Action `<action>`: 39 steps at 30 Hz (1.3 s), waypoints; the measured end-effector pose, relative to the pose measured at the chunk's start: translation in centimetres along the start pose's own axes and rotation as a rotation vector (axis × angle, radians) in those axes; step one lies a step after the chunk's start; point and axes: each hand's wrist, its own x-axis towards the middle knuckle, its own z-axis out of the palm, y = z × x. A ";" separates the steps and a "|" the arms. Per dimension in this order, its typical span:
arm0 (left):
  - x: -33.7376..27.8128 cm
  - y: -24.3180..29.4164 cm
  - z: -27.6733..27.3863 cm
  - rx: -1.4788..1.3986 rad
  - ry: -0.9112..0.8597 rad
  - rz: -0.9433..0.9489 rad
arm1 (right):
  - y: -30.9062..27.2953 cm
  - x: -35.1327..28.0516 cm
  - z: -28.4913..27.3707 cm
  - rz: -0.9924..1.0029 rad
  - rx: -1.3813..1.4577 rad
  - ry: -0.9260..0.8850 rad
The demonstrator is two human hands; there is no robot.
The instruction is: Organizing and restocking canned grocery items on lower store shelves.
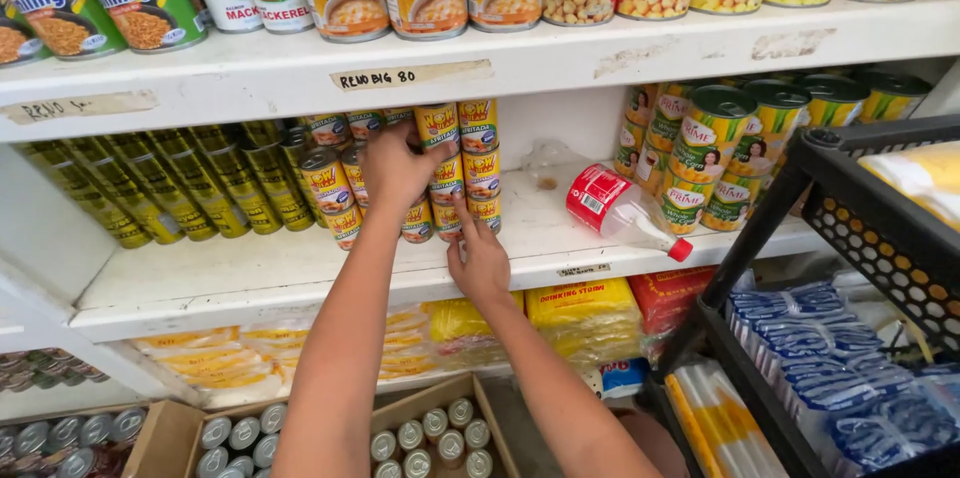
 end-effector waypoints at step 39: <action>0.1 -4.0 1.9 0.109 0.122 0.157 | -0.3 -0.1 0.0 0.039 -0.012 -0.060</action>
